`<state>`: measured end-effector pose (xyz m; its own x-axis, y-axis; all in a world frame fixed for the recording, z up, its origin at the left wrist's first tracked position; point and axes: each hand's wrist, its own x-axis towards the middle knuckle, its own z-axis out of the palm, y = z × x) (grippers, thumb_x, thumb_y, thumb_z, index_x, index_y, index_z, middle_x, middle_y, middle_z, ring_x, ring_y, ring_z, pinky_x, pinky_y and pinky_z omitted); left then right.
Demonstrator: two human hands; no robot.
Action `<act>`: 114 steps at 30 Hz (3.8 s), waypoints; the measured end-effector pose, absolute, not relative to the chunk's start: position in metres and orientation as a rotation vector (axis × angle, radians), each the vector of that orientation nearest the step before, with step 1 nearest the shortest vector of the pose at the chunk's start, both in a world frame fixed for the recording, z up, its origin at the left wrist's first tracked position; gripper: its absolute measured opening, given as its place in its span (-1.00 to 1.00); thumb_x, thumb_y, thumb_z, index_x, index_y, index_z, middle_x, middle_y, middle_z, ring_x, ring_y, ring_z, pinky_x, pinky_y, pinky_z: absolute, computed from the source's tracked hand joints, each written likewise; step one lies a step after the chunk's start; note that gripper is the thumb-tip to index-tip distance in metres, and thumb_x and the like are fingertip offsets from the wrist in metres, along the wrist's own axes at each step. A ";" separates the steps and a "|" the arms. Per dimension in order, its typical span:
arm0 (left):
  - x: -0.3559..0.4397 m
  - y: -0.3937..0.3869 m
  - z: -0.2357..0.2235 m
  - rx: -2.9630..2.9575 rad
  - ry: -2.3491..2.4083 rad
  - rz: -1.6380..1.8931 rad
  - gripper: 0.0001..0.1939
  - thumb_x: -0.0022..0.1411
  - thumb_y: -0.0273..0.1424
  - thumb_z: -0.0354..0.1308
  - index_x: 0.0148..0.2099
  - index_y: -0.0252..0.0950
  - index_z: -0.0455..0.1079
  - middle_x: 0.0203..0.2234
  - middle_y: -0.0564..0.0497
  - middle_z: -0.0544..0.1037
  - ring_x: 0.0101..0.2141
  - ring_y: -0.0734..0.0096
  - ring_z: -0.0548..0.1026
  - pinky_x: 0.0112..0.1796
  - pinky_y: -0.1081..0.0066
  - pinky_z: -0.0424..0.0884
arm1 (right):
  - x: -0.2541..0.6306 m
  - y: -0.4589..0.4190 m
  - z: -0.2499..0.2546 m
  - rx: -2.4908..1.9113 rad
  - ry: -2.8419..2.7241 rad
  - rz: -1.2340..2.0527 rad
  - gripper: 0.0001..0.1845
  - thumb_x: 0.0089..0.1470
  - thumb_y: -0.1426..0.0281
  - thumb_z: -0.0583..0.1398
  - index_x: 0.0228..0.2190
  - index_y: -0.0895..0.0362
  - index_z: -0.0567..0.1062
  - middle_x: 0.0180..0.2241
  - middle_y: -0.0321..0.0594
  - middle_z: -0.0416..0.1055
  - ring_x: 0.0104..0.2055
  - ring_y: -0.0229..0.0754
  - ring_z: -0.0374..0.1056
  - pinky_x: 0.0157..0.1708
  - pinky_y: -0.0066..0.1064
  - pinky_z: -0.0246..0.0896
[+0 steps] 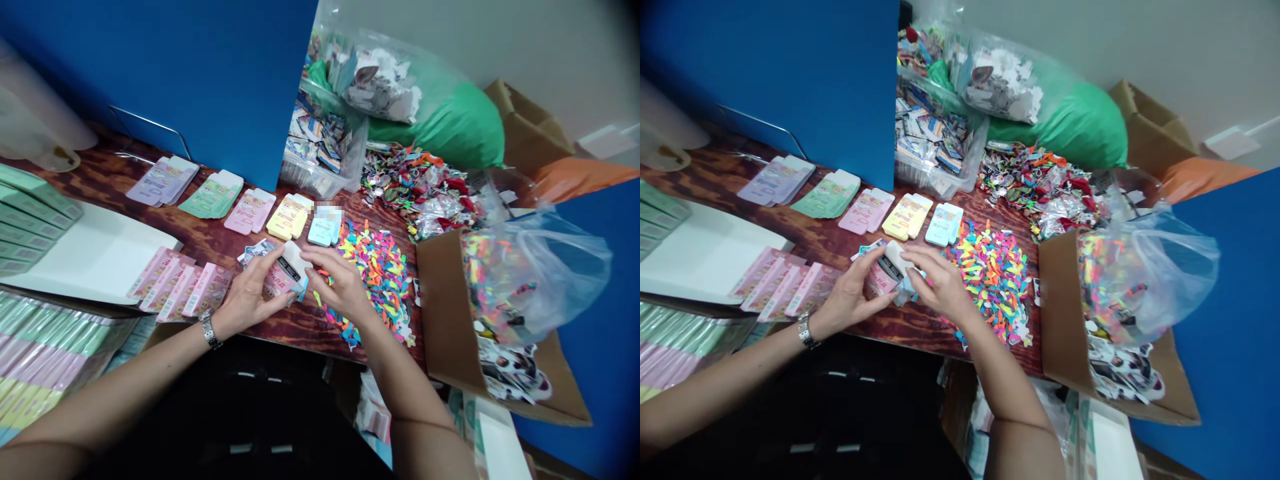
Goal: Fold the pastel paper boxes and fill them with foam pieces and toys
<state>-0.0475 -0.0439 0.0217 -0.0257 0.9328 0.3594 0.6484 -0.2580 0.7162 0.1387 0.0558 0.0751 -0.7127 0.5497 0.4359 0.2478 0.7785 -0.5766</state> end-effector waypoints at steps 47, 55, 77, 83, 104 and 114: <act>-0.080 -0.095 0.042 2.281 2.301 0.176 -0.38 0.19 -0.29 0.23 0.25 -0.43 0.28 0.14 -0.45 0.34 0.12 -0.40 0.29 0.06 -0.28 0.22 | 0.063 0.005 0.003 -0.582 -2.272 0.867 -0.63 0.28 0.47 0.06 0.07 0.07 0.44 -0.02 -0.14 0.52 0.02 -0.18 0.43 0.06 -0.28 0.35; -0.080 -0.089 0.019 2.287 2.292 0.218 -0.38 0.24 -0.34 0.17 0.31 -0.41 0.22 0.21 -0.44 0.31 0.23 -0.46 0.19 0.13 -0.48 -0.02 | -0.005 0.107 0.008 -0.857 -2.694 0.361 -0.44 0.25 0.30 0.14 0.22 0.26 0.30 0.26 0.11 0.22 0.32 0.08 0.10 0.30 -0.05 0.00; -0.080 -0.038 0.064 2.087 2.406 0.936 0.05 0.25 -0.02 0.11 0.42 -0.57 -0.36 0.29 -0.53 0.12 0.27 -0.26 0.15 0.19 -0.10 0.13 | 0.034 0.097 0.074 -0.585 -2.218 0.354 -0.75 0.27 0.32 0.13 -0.07 0.02 0.53 -0.23 -0.12 0.51 0.05 0.04 0.24 0.11 -0.01 0.22; -0.049 -0.027 0.057 2.106 2.288 0.942 0.04 0.22 -0.06 0.15 0.40 -0.64 -0.29 0.14 -0.54 0.30 0.10 -0.20 0.36 0.11 -0.11 0.22 | 0.082 0.043 0.081 -0.766 -2.023 0.496 -0.80 0.19 0.36 0.22 -0.13 0.02 0.54 -0.12 -0.07 0.41 0.07 0.02 0.30 -0.14 -0.16 0.45; -0.052 -0.041 0.041 2.232 1.698 1.137 -0.36 0.19 -0.40 0.20 0.26 -0.20 0.05 -0.04 -0.14 0.44 -0.07 0.16 0.49 -0.15 0.25 0.49 | 0.119 0.010 0.064 -0.887 -1.822 0.906 -0.64 0.32 0.31 0.06 0.10 0.03 0.39 0.02 -0.13 0.47 0.05 -0.11 0.41 0.05 -0.22 0.35; -0.048 -0.046 0.038 2.224 1.841 1.056 -0.06 0.18 -0.35 0.23 0.43 -0.33 -0.26 0.12 -0.29 0.38 0.02 0.06 0.47 -0.07 0.20 0.47 | 0.115 0.024 0.077 -0.981 -1.889 1.178 -0.86 0.15 0.37 0.23 -0.23 0.09 0.57 -0.28 -0.25 0.52 -0.25 -0.23 0.45 -0.34 -0.45 0.39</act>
<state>-0.0476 -0.0462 0.0380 0.0480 0.8884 0.4565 0.8424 -0.2816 0.4595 0.1155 0.0243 0.0774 -0.4733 0.8659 0.1617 0.2357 0.3014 -0.9239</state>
